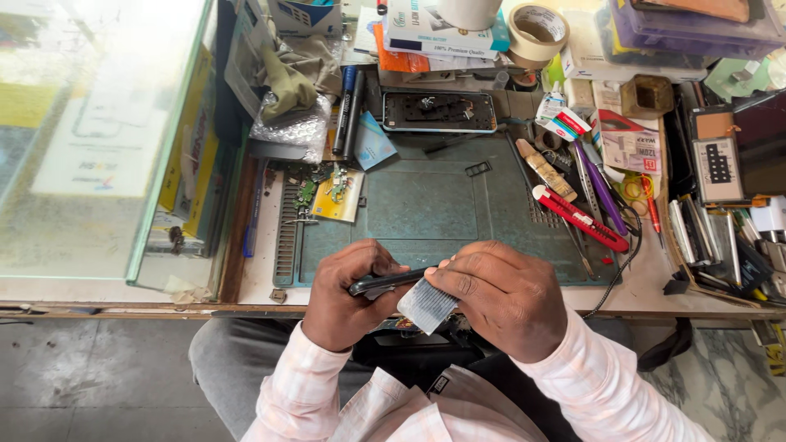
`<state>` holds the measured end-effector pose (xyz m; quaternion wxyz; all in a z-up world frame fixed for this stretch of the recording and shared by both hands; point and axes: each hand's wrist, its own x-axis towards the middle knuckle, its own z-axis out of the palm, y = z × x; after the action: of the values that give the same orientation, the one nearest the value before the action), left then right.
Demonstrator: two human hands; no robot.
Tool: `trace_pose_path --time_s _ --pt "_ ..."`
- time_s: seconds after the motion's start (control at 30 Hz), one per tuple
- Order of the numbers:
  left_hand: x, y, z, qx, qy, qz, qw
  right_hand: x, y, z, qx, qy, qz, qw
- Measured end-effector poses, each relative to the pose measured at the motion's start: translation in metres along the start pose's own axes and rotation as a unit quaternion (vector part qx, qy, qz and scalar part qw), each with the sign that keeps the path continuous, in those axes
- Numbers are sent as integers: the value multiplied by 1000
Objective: The person cleans a smartphone screen with a cloth, then uses a SIM ejector tool and a plastic pry tool to remove the SIM tray and separate the back cover. The person then uses a metal spudger to pry open the device and remove the back cover, exposing the internal components.
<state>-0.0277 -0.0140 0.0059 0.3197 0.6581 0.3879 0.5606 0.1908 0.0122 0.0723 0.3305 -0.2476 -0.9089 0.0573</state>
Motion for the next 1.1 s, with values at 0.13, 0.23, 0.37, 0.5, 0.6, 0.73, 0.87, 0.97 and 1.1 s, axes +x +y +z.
trace_pose_path --time_s 0.13,0.23,0.37,0.5,0.6,0.73,0.87,0.97,1.1 --pt "-3 -3 -1 -7 -8 16 1000 7 -9 7 33 12 0 999" --pt "-6 -6 -4 -8 -12 13 1000 14 -18 20 43 47 -8 998" --pt "-10 -7 -7 -12 -17 -4 1000 22 -29 30 52 41 -9 998" --pt "-7 -2 -7 16 -6 4 1000 27 -31 29 69 31 -8 997" --pt "1 12 -7 55 -17 15 998 25 -29 20 80 40 -7 996" --pt "23 36 -6 143 -85 52 985 8 -21 -2 77 75 29 994" --pt "50 58 4 201 -91 54 974 0 -13 -15 64 143 85 984" --pt "61 62 24 150 -44 36 987 -10 -5 -21 66 167 132 975" --pt "62 60 47 167 -12 34 985 -22 3 -25 49 176 173 968"
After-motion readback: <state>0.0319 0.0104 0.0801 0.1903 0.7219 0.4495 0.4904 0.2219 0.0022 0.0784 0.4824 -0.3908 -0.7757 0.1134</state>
